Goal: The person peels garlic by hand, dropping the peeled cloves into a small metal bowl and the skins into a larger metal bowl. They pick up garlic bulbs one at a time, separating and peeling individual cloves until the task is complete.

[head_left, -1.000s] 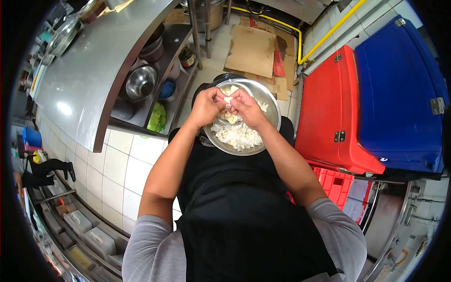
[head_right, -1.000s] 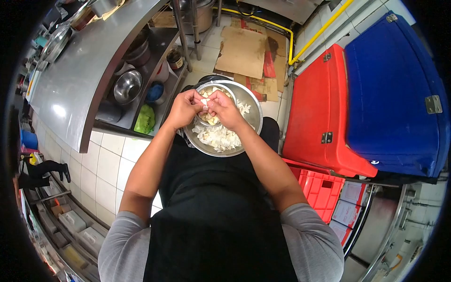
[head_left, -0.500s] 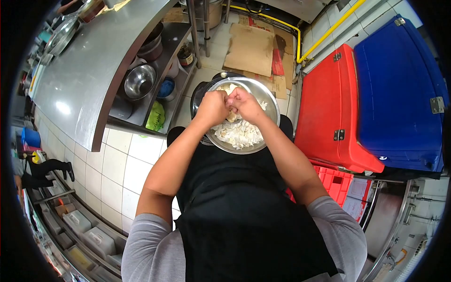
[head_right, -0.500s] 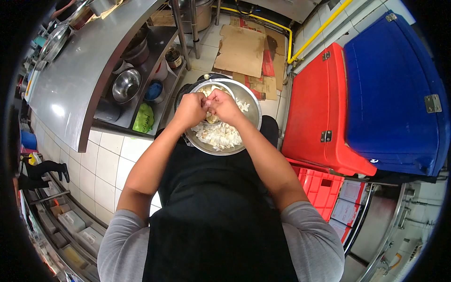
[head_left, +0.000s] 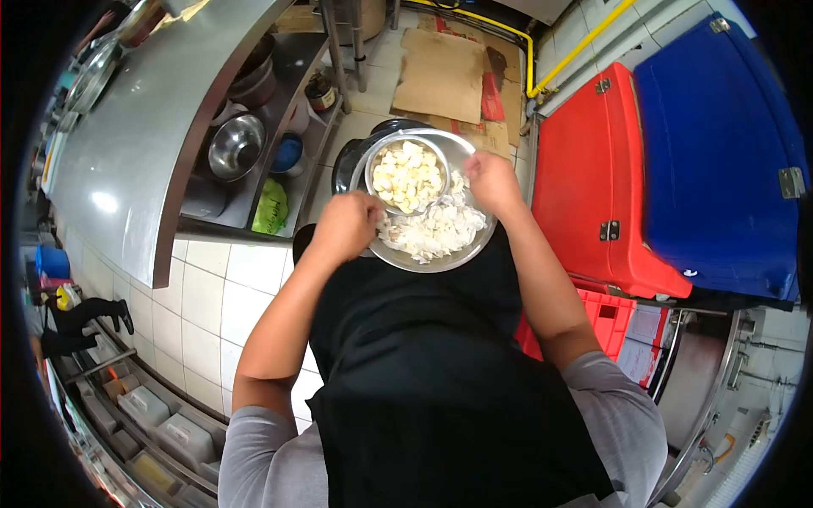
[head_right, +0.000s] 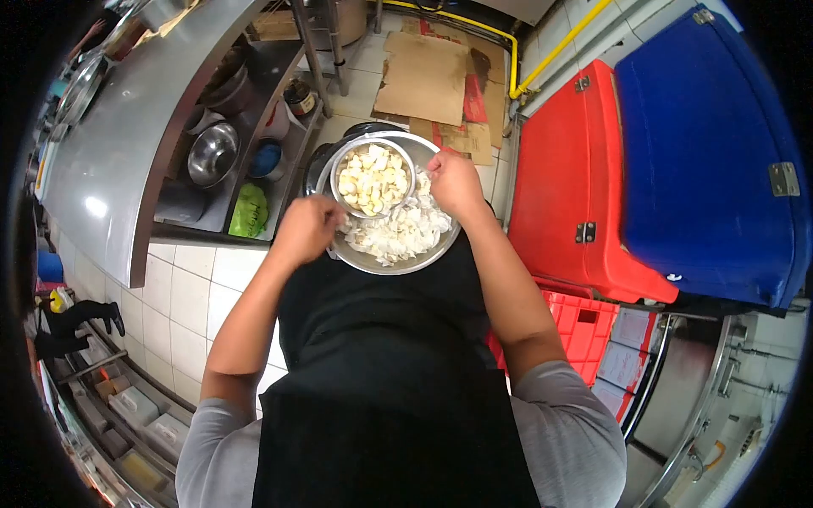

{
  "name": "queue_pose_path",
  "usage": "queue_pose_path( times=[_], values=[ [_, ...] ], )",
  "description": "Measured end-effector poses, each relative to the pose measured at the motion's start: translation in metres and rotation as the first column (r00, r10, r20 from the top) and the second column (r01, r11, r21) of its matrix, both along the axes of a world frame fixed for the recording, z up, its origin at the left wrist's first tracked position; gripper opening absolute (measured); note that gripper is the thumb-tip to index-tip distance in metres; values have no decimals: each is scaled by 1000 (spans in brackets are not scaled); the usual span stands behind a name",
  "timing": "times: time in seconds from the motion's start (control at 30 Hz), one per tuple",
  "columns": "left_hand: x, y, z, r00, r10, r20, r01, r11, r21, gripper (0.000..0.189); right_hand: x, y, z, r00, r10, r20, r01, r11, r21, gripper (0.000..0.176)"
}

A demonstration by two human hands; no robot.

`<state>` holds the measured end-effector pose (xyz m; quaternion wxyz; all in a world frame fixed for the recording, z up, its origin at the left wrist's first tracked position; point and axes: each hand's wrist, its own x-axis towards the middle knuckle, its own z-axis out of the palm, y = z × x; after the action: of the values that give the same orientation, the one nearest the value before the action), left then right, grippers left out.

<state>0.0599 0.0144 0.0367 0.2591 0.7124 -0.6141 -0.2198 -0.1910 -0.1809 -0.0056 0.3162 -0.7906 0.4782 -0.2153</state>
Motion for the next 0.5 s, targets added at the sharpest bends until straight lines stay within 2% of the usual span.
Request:
queue_pose_path(
  times=[0.07,0.1,0.13,0.17,0.23,0.27,0.33,0.47,0.5],
  values=[
    [-14,1,-24,978,-178,105,176,984,28,16,-7,-1,-19,964,135,-229,-178,968,-176,15],
    [-20,1,-25,939,-276,208,251,958,136,22,-3,3,-20,931,214,-295,-254,962,-102,24],
    [-28,1,-26,878,-375,298,307,918,249,28,1,8,-22,932,208,-297,-247,964,-101,24],
    [-37,3,-27,877,-380,296,312,916,250,28,5,15,-23,892,211,-401,-261,962,-75,31],
    [-53,4,-27,902,-375,213,303,902,306,41,14,20,-14,781,238,-577,-273,962,28,50],
    [-58,3,-27,904,-371,211,298,903,310,41,19,20,-14,779,245,-577,-278,960,32,50],
    [-66,-3,-26,866,-436,243,287,833,473,50,25,17,-16,695,324,-642,-234,946,224,49],
    [-63,-12,-21,820,-508,265,282,760,585,49,23,25,-17,670,373,-642,-260,928,268,51],
    [-60,-12,-20,822,-505,264,278,760,587,49,23,26,-4,631,392,-669,-258,920,296,50]
  ],
)
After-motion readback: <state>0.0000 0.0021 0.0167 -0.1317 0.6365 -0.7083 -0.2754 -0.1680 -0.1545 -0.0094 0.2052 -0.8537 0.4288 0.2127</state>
